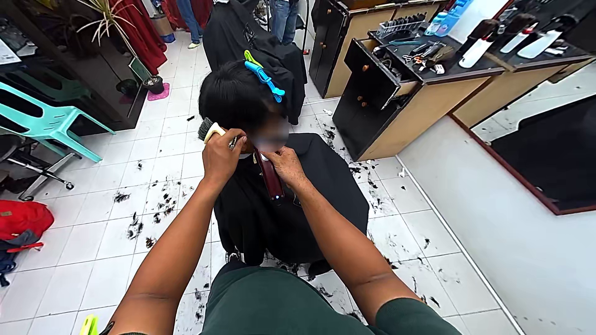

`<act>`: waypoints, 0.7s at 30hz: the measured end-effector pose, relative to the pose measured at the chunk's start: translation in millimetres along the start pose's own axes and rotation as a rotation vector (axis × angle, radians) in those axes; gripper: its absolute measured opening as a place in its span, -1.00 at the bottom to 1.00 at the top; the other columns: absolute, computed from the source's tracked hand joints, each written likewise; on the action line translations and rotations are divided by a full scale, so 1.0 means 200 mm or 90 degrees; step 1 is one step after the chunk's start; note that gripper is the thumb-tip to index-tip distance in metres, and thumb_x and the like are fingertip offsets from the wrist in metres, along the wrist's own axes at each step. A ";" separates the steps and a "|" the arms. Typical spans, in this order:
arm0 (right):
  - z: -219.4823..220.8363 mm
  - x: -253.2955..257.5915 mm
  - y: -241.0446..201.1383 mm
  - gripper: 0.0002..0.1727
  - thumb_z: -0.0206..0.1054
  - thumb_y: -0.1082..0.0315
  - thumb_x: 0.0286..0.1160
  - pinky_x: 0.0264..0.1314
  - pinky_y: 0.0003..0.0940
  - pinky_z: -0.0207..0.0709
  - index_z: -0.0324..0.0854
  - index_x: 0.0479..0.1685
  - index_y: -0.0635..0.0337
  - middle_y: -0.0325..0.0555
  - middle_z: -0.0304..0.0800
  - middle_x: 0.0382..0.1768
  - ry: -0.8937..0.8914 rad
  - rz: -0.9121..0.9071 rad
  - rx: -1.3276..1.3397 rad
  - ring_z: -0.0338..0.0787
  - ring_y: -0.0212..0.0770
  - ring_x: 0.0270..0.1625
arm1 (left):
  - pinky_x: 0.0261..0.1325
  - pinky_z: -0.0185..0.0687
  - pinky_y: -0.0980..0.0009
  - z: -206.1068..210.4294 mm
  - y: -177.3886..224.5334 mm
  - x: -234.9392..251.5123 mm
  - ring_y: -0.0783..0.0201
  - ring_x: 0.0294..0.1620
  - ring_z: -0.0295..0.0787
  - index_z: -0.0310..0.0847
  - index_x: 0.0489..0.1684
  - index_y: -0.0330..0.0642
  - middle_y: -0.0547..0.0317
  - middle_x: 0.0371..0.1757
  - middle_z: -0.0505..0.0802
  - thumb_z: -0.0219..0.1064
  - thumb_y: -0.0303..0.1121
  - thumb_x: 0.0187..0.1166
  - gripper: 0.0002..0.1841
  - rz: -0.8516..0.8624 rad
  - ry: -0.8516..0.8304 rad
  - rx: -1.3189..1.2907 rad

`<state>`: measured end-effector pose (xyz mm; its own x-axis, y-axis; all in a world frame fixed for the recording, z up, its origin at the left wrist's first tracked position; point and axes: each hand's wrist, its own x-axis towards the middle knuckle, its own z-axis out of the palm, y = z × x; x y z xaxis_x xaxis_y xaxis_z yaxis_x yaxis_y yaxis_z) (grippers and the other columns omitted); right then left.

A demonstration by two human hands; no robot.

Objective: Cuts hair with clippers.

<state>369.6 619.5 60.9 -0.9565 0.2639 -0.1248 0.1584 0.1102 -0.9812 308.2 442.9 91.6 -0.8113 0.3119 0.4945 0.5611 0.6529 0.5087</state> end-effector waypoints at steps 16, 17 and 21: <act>0.04 -0.05 -0.02 -0.42 0.28 -0.19 0.65 -0.17 -0.04 0.68 0.67 0.06 0.23 0.06 0.78 -0.27 0.005 -0.040 -0.065 0.79 -0.08 -0.30 | 0.29 0.53 -0.10 -0.01 -0.07 0.03 0.00 0.11 0.78 0.86 0.00 -0.09 0.03 -0.03 0.91 0.40 -0.24 0.65 -0.81 -0.080 -0.020 -0.095; 0.04 -0.05 -0.02 -0.41 0.28 -0.21 0.64 -0.19 -0.05 0.65 0.66 -0.01 0.25 0.05 0.76 -0.31 0.005 -0.028 -0.069 0.76 -0.09 -0.31 | 0.29 0.53 -0.10 -0.01 -0.07 0.04 0.01 0.10 0.78 0.86 0.00 -0.09 0.04 -0.03 0.91 0.40 -0.24 0.65 -0.81 -0.079 -0.019 -0.095; 0.07 0.01 -0.02 -0.52 0.36 -0.03 0.65 -0.03 -0.06 0.69 0.67 0.05 0.30 0.02 0.79 -0.27 0.012 -0.043 -0.030 0.81 -0.13 -0.23 | 0.29 0.52 -0.07 0.00 -0.08 0.04 0.05 0.11 0.78 0.86 -0.01 -0.10 0.06 -0.02 0.91 0.41 -0.25 0.65 -0.82 -0.071 -0.012 -0.106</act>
<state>364.4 606.9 62.3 -0.9607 0.2720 -0.0552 0.1054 0.1736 -0.9792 293.2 433.9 87.0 -0.8720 0.2578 0.4161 0.4857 0.5613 0.6701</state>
